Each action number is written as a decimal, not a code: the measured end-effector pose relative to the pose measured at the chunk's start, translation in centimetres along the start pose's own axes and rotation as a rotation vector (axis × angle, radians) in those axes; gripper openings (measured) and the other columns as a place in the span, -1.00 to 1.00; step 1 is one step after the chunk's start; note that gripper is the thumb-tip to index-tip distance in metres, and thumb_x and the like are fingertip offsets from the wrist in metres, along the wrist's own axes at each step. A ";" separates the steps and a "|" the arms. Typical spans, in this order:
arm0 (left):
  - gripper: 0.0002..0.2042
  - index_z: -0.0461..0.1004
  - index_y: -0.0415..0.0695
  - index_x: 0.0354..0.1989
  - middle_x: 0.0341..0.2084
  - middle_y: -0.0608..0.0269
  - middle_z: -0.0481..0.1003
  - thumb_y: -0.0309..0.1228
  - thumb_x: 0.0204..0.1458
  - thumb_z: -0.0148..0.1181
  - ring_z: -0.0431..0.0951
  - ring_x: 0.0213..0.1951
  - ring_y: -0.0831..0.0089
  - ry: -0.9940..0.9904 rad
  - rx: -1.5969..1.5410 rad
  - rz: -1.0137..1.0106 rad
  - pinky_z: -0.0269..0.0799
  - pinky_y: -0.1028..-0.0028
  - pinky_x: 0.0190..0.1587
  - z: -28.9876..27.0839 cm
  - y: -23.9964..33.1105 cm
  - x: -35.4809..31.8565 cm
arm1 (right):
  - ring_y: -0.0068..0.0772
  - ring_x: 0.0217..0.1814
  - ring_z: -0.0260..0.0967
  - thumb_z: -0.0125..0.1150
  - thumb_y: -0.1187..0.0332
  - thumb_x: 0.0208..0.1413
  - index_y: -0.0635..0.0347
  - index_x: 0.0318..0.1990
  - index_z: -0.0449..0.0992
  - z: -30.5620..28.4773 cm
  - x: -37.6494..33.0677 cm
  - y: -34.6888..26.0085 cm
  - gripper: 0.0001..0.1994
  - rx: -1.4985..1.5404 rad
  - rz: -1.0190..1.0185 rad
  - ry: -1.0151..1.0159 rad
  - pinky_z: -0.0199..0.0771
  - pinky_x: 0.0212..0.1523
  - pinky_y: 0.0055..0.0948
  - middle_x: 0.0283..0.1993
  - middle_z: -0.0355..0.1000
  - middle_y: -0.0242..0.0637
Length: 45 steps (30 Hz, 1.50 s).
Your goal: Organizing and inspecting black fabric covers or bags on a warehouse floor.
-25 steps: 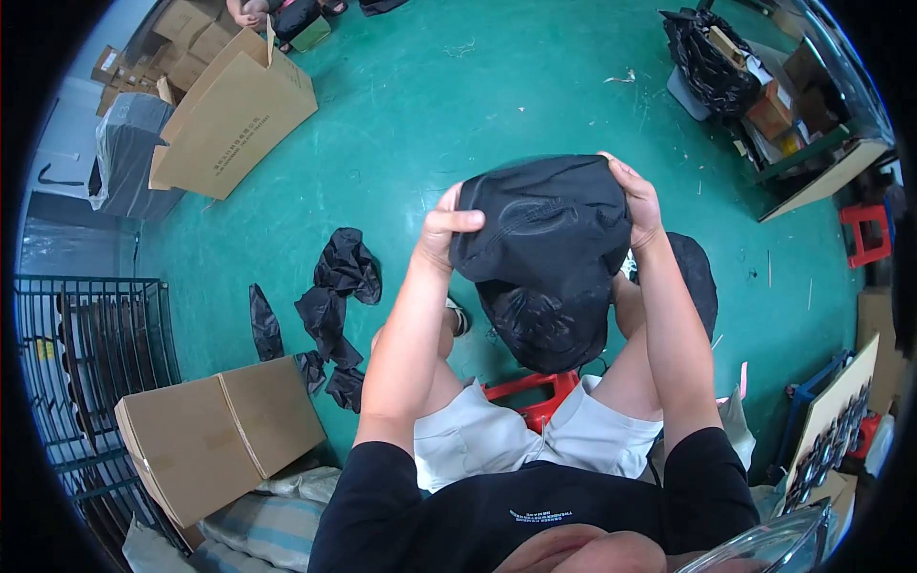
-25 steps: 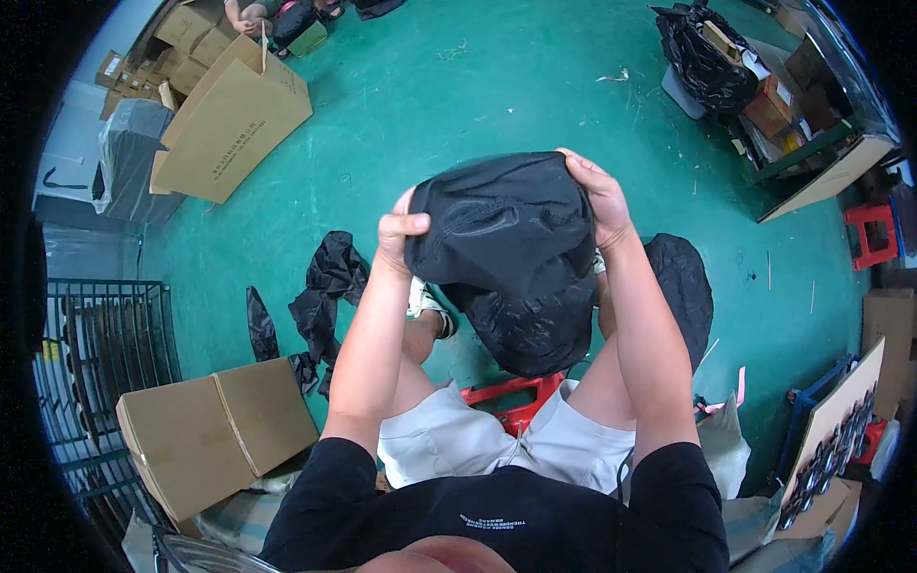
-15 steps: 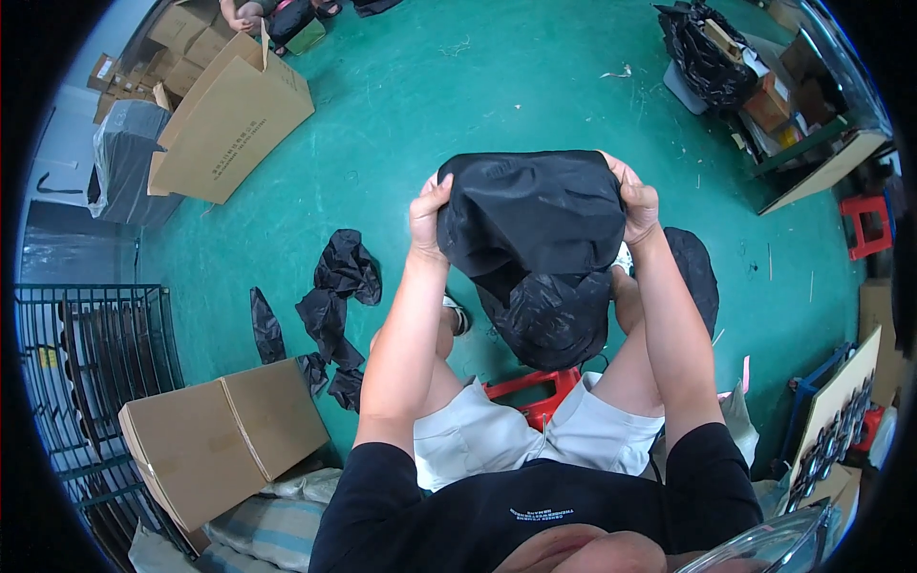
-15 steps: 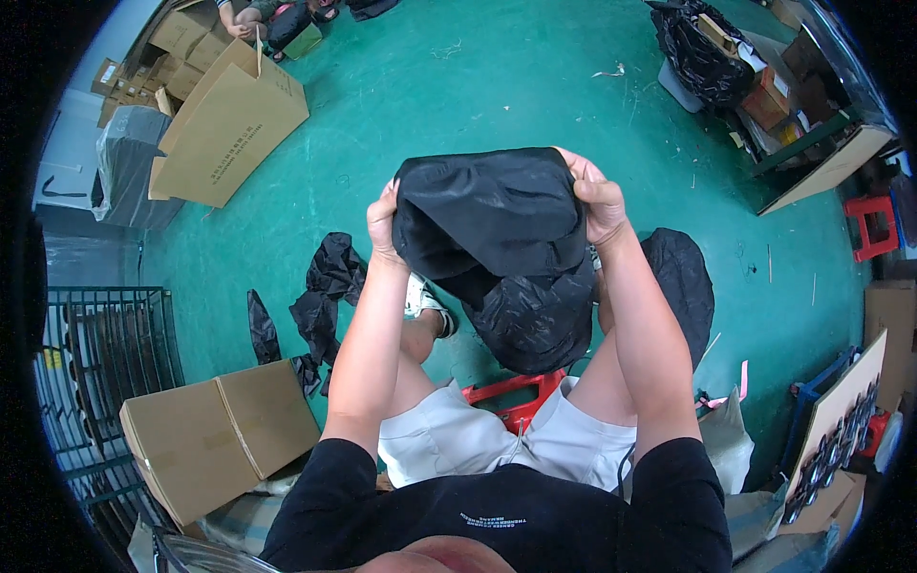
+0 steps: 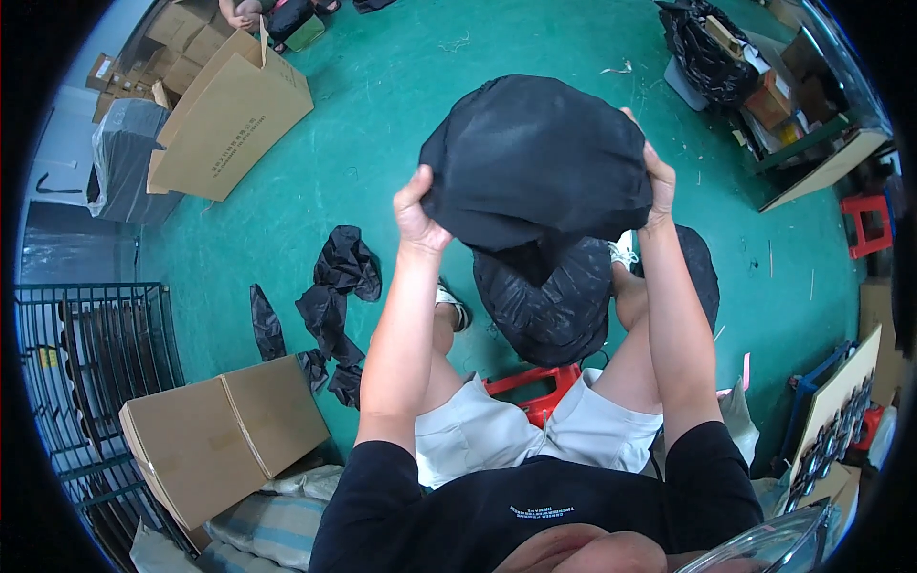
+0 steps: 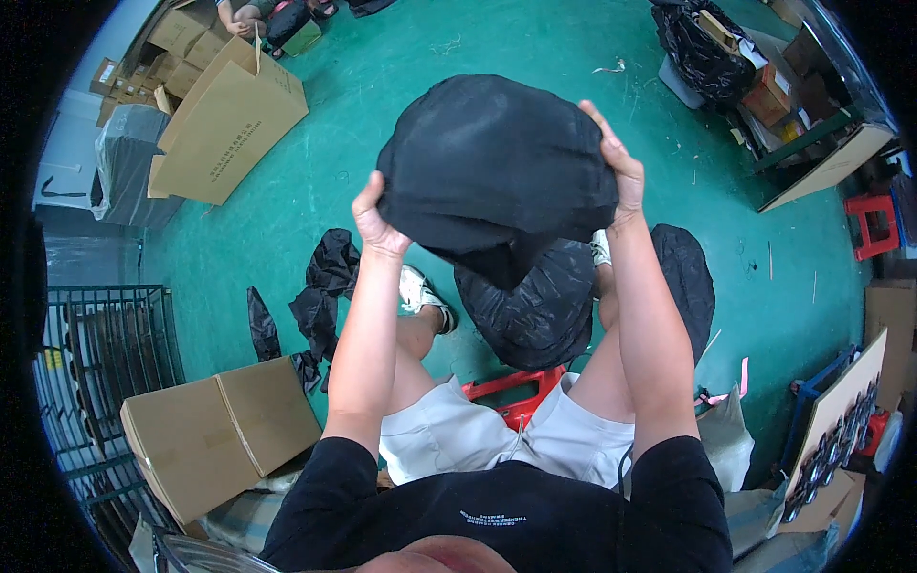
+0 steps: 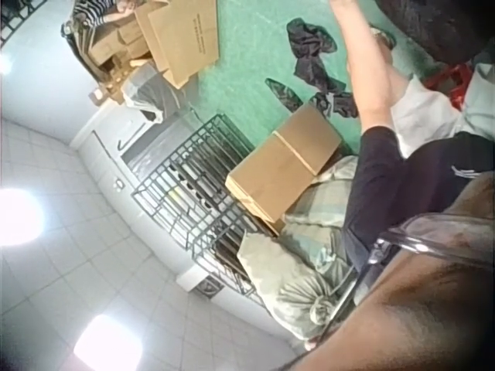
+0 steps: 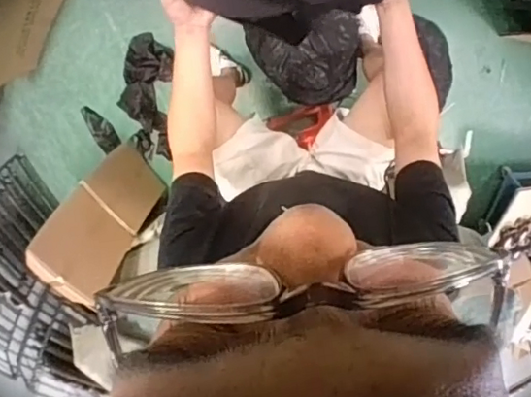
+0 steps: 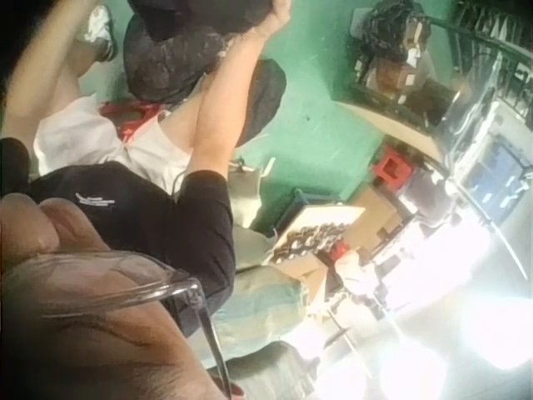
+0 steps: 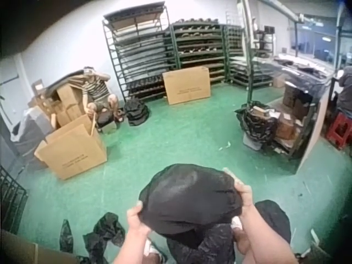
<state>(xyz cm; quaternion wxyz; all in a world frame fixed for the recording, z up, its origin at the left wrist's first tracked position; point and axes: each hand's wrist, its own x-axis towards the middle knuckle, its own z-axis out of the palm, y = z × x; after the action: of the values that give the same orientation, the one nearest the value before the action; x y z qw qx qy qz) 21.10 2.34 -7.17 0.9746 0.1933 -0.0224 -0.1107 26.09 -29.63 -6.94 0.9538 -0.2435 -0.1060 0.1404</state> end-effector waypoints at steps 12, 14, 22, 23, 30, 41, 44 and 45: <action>-0.20 0.11 -0.33 0.30 0.21 -0.05 0.30 -0.17 -0.06 0.34 0.23 0.29 0.07 0.027 0.008 0.102 0.03 0.15 0.36 2.8 -0.2 0.4 | -0.04 0.36 0.18 0.06 0.10 0.22 0.28 0.39 -0.05 -0.4 -0.2 -1.1 -0.28 0.215 0.011 0.013 0.15 0.36 -0.10 0.35 0.14 0.04; -0.17 0.11 -0.33 0.30 0.23 -0.05 0.28 -0.13 -0.08 0.35 0.17 0.32 0.07 -0.074 -0.011 0.066 -0.05 0.15 0.39 3.1 -0.4 0.5 | -0.02 0.40 0.12 0.09 0.01 0.19 0.28 0.41 -0.09 0.9 -0.3 -1.1 -0.20 0.294 0.030 -0.018 0.08 0.39 -0.08 0.39 0.08 0.05; -0.25 0.10 -0.32 0.30 0.22 -0.05 0.29 -0.24 0.00 0.30 0.24 0.28 0.10 0.026 -0.025 0.105 0.00 0.15 0.38 1.5 -0.4 0.8 | 0.04 0.40 0.09 0.10 -0.14 0.13 0.38 0.38 -0.03 -1.1 -0.9 -2.5 -0.12 0.333 -0.009 -0.109 -0.01 0.42 -0.07 0.38 0.09 0.09; -0.31 0.14 -0.34 0.29 0.21 -0.02 0.31 -0.31 0.02 0.28 0.29 0.26 0.14 0.132 0.010 0.056 0.05 0.15 0.36 1.4 -0.8 1.0 | 0.04 0.34 0.20 0.05 -0.06 0.20 0.44 0.34 0.05 -1.1 -0.9 -2.3 -0.21 0.304 0.009 -0.076 0.07 0.39 -0.08 0.32 0.20 0.10; -0.32 0.12 -0.27 0.32 -0.09 -0.01 0.50 -0.74 -0.12 -0.07 0.58 -0.16 0.32 0.315 0.452 0.099 0.53 0.39 -0.08 1.3 -3.4 1.9 | 0.01 0.25 0.30 -0.02 0.14 0.25 0.48 0.30 0.11 -2.8 -0.5 -1.7 -0.37 0.072 0.001 0.147 0.21 0.32 -0.11 0.26 0.27 0.10; -0.34 0.08 -0.24 0.35 -0.10 0.02 0.52 -0.71 -0.05 -0.12 0.58 -0.08 0.35 0.156 0.342 0.193 0.53 0.39 -0.01 3.0 -1.3 1.3 | 0.07 0.36 0.15 -0.04 0.04 0.26 0.35 0.40 -0.06 -1.0 -0.2 -2.2 -0.28 0.242 -0.047 -0.042 0.16 0.33 -0.05 0.33 0.14 0.15; -0.33 0.08 -0.25 0.35 -0.05 0.03 0.50 -0.69 -0.06 -0.01 0.57 -0.06 0.36 0.143 0.405 0.226 0.50 0.44 0.01 3.5 -1.7 1.1 | 0.09 0.34 0.18 -0.08 0.03 0.27 0.36 0.39 -0.06 -1.3 0.0 -2.3 -0.29 0.216 -0.033 -0.008 0.15 0.33 -0.03 0.33 0.15 0.16; -0.31 0.08 -0.25 0.35 -0.02 0.02 0.48 -0.69 -0.06 0.04 0.56 -0.05 0.36 0.125 0.435 0.231 0.48 0.46 0.02 3.5 -1.8 1.1 | 0.09 0.33 0.19 -0.09 0.02 0.28 0.36 0.39 -0.05 -1.7 0.1 -2.4 -0.29 0.190 -0.005 0.057 0.15 0.33 -0.02 0.33 0.15 0.17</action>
<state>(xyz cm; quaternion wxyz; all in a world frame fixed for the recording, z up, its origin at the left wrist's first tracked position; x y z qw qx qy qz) 21.50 -0.87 -4.59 0.9157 0.4012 -0.0072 0.0207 27.12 -32.35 -7.25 0.9756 -0.1554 -0.0657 0.1406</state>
